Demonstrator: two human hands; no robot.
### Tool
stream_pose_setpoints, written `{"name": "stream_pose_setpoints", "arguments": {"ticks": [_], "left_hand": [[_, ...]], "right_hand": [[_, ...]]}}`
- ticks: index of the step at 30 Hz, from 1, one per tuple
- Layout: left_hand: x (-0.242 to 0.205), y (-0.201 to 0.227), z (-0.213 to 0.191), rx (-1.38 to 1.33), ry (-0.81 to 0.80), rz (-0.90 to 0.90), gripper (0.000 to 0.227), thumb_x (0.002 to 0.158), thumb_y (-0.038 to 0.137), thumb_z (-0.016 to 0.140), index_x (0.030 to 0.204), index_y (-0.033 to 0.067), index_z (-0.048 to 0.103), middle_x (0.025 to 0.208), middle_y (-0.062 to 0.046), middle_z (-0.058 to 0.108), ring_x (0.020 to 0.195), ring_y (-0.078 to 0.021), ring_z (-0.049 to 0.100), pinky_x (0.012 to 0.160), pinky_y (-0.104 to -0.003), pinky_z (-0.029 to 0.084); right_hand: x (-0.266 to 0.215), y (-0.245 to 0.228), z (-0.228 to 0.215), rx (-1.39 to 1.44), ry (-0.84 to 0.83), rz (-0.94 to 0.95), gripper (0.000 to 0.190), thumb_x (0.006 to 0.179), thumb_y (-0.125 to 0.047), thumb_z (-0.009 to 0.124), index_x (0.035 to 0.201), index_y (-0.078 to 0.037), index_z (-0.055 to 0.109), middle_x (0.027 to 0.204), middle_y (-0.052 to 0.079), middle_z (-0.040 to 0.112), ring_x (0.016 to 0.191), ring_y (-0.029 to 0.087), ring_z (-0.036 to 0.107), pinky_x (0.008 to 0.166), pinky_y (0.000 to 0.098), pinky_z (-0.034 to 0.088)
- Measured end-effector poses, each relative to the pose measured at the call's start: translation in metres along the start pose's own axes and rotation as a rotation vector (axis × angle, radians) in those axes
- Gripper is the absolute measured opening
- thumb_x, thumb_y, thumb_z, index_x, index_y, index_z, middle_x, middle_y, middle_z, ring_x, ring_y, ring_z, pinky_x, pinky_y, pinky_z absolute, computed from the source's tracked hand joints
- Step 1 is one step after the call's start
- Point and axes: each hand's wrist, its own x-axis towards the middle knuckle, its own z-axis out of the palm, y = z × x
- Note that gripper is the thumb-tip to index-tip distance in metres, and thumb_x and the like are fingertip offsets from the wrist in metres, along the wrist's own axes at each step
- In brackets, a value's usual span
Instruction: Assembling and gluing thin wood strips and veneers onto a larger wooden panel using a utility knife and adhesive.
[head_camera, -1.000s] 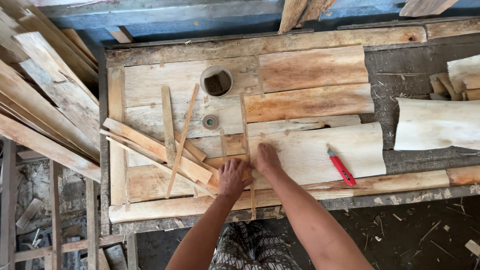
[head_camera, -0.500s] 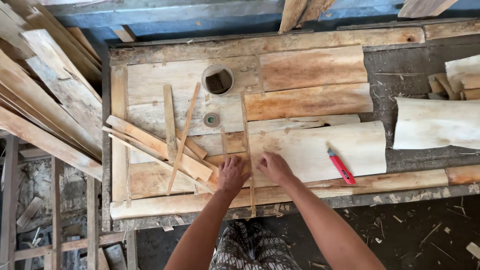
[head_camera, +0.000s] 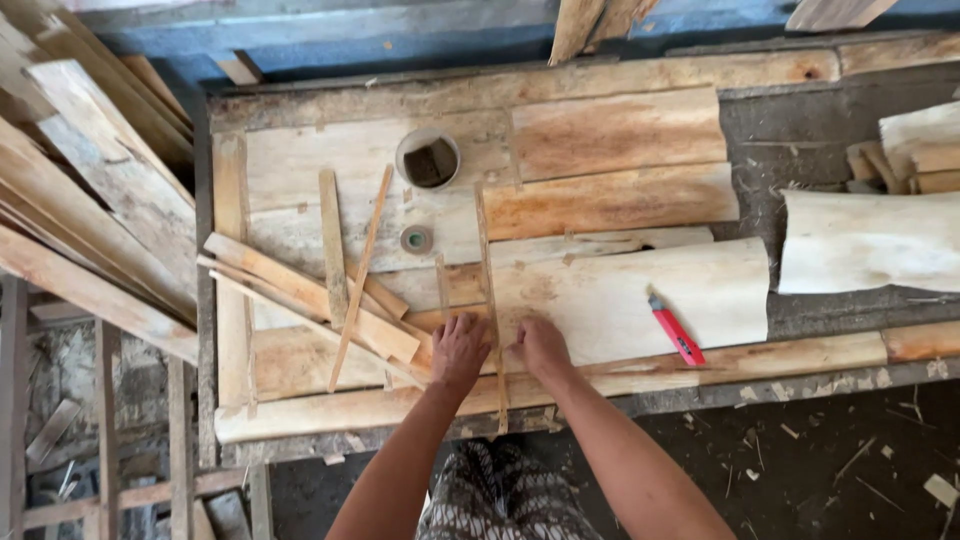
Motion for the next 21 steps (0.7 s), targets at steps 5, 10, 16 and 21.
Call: {"name": "stream_pose_setpoints", "arguments": {"ticks": [5, 10, 16, 21], "left_hand": [[-0.003, 0.003, -0.004, -0.011, -0.06, -0.036, 0.045, 0.085, 0.028, 0.076, 0.128, 0.0199, 0.064, 0.127, -0.003, 0.055, 0.124, -0.0251, 0.048, 0.104, -0.046, 0.036], [-0.004, 0.004, -0.002, 0.035, -0.009, 0.017, 0.046, 0.085, 0.027, 0.076, 0.128, 0.0169, 0.063, 0.131, -0.004, 0.055, 0.125, -0.0262, 0.049, 0.106, -0.046, 0.036], [-0.004, 0.007, -0.003, -0.008, 0.012, -0.007, 0.05, 0.08, 0.024, 0.077, 0.127, 0.0165, 0.063, 0.129, -0.006, 0.056, 0.124, -0.0275, 0.05, 0.107, -0.045, 0.036], [-0.007, 0.001, 0.008, -0.024, 0.091, 0.018, 0.044, 0.083, 0.018, 0.07, 0.127, 0.0157, 0.065, 0.127, -0.006, 0.058, 0.121, -0.0285, 0.052, 0.104, -0.046, 0.037]], "right_hand": [[0.007, -0.001, -0.001, 0.007, -0.061, 0.079, 0.033, 0.073, -0.021, 0.091, 0.082, -0.004, 0.064, 0.088, 0.013, 0.066, 0.086, 0.029, 0.067, 0.079, 0.043, 0.054], [0.01, -0.003, 0.0, -0.005, -0.094, 0.098, 0.033, 0.076, -0.024, 0.09, 0.084, -0.005, 0.064, 0.088, 0.012, 0.068, 0.085, 0.027, 0.067, 0.081, 0.0427, 0.054], [0.024, 0.008, 0.016, -0.072, -0.085, 0.101, 0.027, 0.092, -0.029, 0.072, 0.089, -0.003, 0.067, 0.091, 0.017, 0.071, 0.088, 0.03, 0.069, 0.084, 0.0444, 0.056], [0.023, -0.005, 0.008, -0.081, -0.1, 0.139, 0.044, 0.095, -0.043, 0.065, 0.09, 0.0, 0.074, 0.09, 0.02, 0.075, 0.089, 0.034, 0.074, 0.083, 0.0452, 0.056]]}}
